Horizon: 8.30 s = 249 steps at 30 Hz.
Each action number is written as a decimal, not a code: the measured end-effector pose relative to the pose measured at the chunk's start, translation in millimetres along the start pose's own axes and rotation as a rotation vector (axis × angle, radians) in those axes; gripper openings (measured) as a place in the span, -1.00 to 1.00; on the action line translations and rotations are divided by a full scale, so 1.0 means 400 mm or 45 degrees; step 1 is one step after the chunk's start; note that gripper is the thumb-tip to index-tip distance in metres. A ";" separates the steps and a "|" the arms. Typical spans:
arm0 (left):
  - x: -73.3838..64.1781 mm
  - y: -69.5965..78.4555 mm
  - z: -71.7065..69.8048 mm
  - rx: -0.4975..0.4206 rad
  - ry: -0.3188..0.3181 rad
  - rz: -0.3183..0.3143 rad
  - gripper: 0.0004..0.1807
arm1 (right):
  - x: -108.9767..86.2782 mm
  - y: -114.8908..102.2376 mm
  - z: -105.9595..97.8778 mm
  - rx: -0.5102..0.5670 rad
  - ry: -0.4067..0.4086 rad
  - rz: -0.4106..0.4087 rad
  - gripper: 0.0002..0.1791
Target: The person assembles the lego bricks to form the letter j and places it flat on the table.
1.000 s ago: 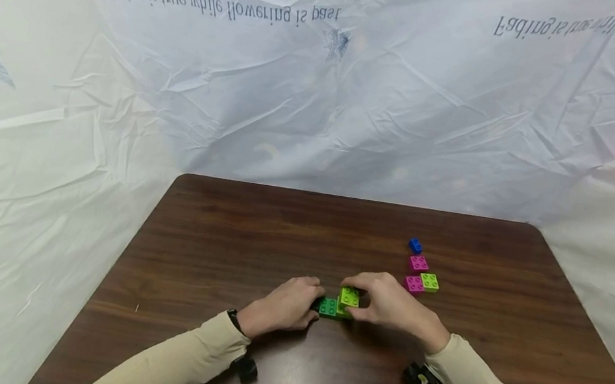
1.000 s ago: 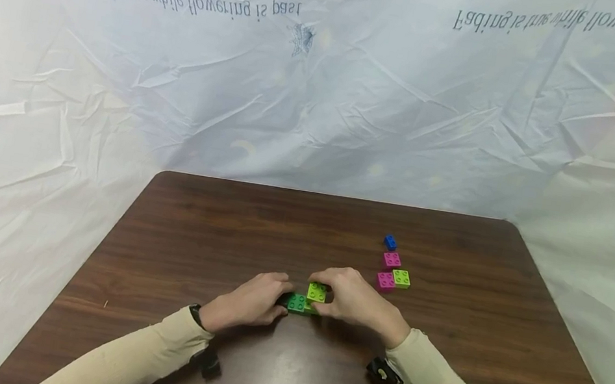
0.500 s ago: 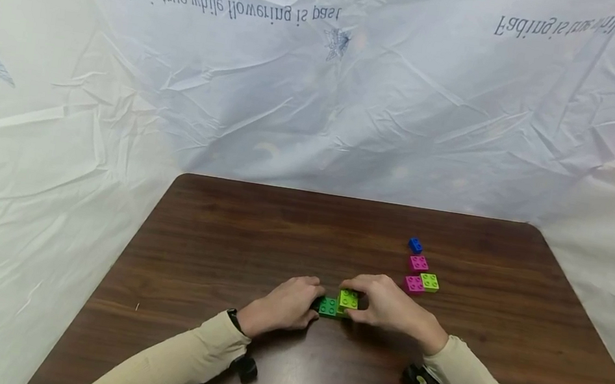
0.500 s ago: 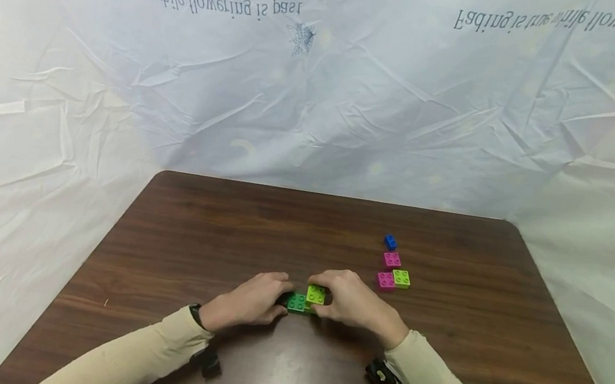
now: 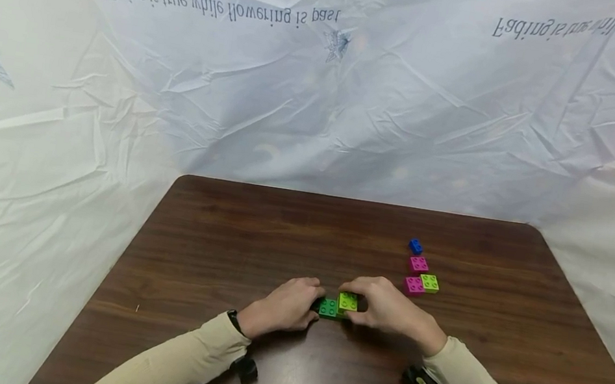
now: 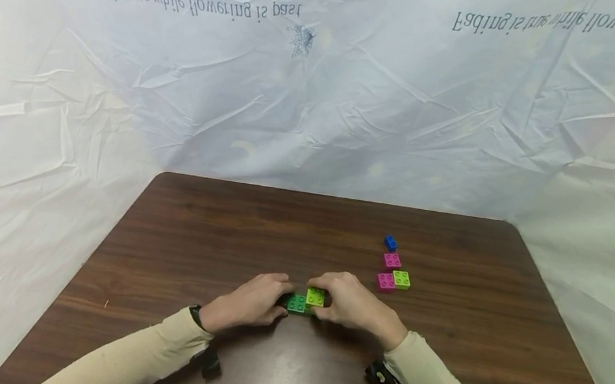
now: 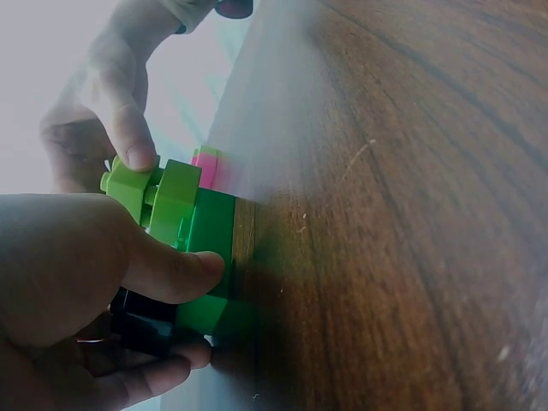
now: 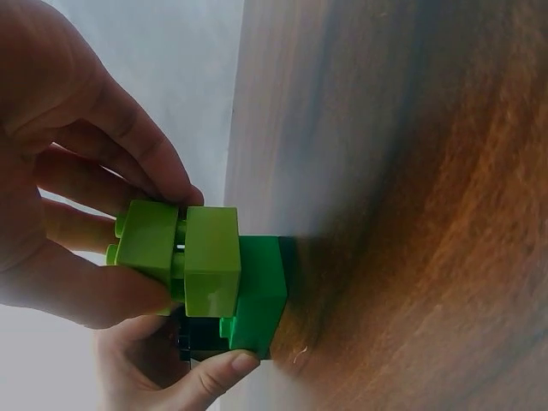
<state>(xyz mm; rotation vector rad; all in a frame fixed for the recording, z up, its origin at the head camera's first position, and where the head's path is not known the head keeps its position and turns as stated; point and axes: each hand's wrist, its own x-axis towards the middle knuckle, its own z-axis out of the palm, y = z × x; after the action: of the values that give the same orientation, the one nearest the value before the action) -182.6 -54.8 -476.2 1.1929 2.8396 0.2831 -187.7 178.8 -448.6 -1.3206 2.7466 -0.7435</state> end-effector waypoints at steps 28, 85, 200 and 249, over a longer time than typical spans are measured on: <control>0.006 -0.003 0.000 0.007 -0.010 -0.007 -0.72 | 0.006 -0.002 0.009 0.035 0.040 0.000 -0.64; 0.005 -0.004 0.009 0.005 0.016 0.001 -0.74 | -0.011 -0.009 0.052 -0.003 0.181 0.147 -0.61; 0.001 -0.002 0.001 0.028 0.023 0.012 -0.72 | -0.164 0.161 -0.133 -0.082 0.329 0.612 -0.48; -0.002 0.000 0.006 0.005 0.017 -0.006 -0.74 | -0.271 0.234 -0.131 -0.150 0.156 0.794 -0.27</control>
<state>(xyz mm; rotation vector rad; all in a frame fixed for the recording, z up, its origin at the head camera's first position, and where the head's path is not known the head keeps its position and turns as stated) -181.7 -54.9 -478.5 1.1893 2.8556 0.2863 -197.5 330.4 -462.2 -0.3672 3.0616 -0.6250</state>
